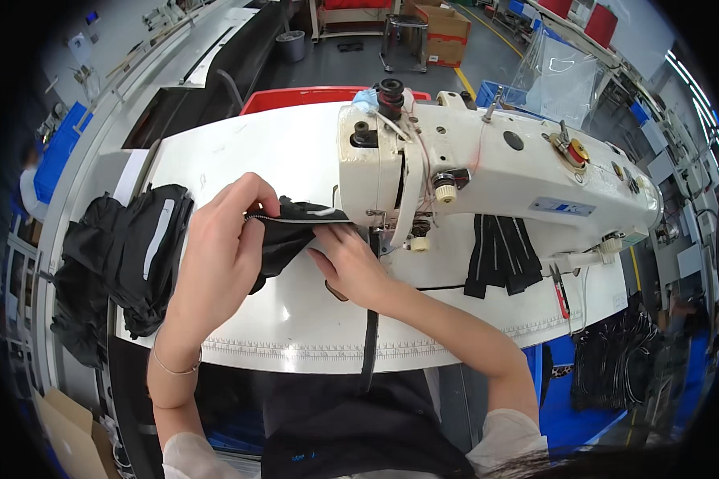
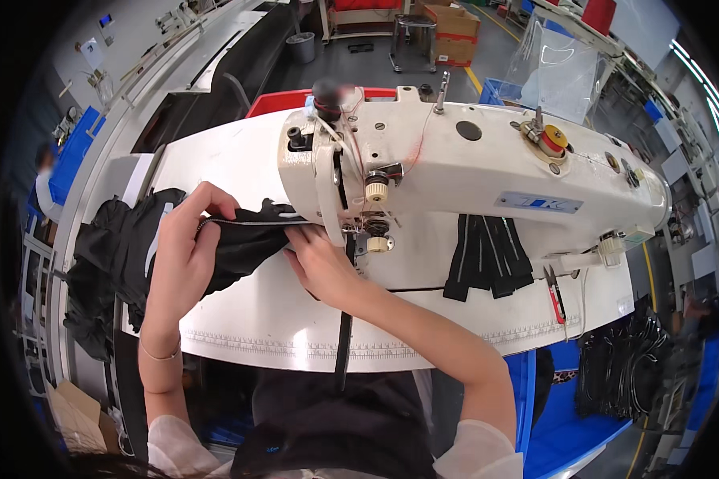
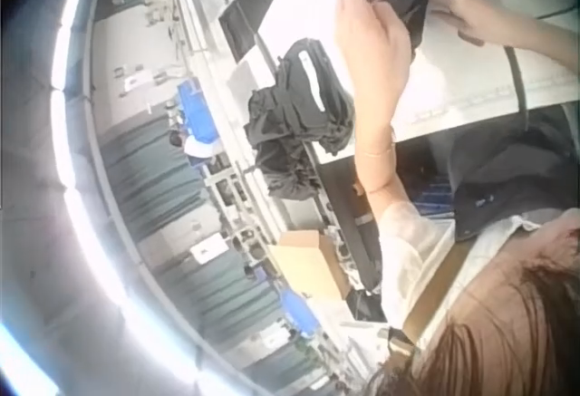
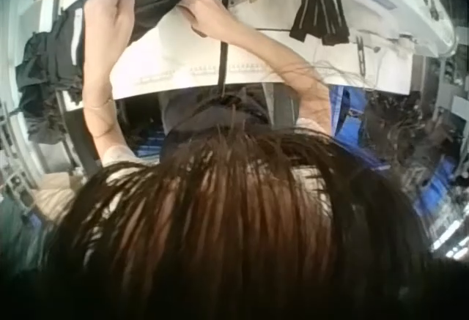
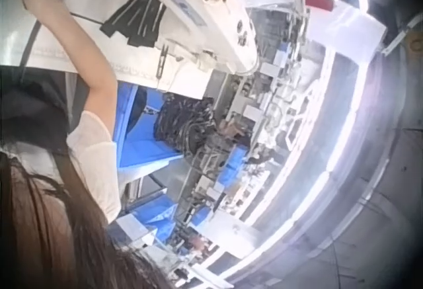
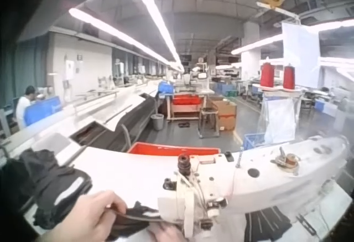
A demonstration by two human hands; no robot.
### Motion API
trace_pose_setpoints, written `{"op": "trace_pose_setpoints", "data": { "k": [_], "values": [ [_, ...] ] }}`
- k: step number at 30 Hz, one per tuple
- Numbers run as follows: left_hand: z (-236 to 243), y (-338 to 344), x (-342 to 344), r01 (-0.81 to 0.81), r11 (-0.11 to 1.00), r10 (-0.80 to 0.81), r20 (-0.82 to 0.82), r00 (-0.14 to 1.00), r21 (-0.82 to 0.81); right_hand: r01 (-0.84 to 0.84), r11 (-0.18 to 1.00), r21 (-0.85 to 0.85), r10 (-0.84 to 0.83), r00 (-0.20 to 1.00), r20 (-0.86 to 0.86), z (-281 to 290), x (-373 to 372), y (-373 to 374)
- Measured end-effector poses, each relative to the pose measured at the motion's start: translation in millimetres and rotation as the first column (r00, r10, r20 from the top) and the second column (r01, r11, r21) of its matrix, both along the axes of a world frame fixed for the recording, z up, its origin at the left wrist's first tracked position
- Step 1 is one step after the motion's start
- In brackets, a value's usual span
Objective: Sewing a strap onto a black leather bag using an industrial sewing machine.
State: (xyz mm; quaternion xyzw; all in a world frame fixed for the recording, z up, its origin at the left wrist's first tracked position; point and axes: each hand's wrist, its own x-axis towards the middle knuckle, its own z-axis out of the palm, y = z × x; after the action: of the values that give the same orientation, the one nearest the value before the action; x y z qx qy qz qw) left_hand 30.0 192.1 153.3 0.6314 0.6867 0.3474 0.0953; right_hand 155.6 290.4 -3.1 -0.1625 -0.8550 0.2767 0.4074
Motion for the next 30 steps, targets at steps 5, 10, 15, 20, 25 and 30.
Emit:
{"op": "trace_pose_setpoints", "data": {
  "k": [5, 10, 15, 20, 25, 30],
  "values": [
    [-10.5, 14.5, -47.9, 0.029, 0.999, -0.030, 0.054, 0.998, 0.016, -0.033, 0.997, -0.071, 0.036, 0.999, 0.037, -2.6, 5.9, 0.6],
    [-58.8, 31.4, -57.1, 0.176, 0.961, 0.003, -0.643, 0.766, 0.213, -0.175, 0.967, -0.188, 0.178, 0.984, 0.001, 7.4, 19.3, -11.2],
    [-76.5, 31.3, -34.6, 0.434, 0.871, -0.478, -0.192, 0.857, -0.231, -0.193, 0.931, -0.309, 0.208, 0.978, 0.018, 0.9, 24.6, -2.3],
    [-83.5, 35.3, -36.9, 0.432, 0.822, -0.491, -0.077, 0.868, -0.370, -0.072, 0.968, 0.239, 0.008, 0.967, 0.256, 3.3, 38.7, 3.9],
    [-91.7, 31.9, -40.2, 0.456, 0.809, -0.463, 0.076, 0.883, -0.370, -0.121, 0.920, 0.374, 0.058, 0.983, 0.175, 4.6, 33.4, 0.6],
    [-96.3, 29.2, -41.7, 0.426, 0.843, -0.420, 0.095, 0.903, -0.327, -0.162, 0.880, 0.447, 0.077, 0.976, 0.202, -1.7, 36.0, 7.5]
  ]
}}
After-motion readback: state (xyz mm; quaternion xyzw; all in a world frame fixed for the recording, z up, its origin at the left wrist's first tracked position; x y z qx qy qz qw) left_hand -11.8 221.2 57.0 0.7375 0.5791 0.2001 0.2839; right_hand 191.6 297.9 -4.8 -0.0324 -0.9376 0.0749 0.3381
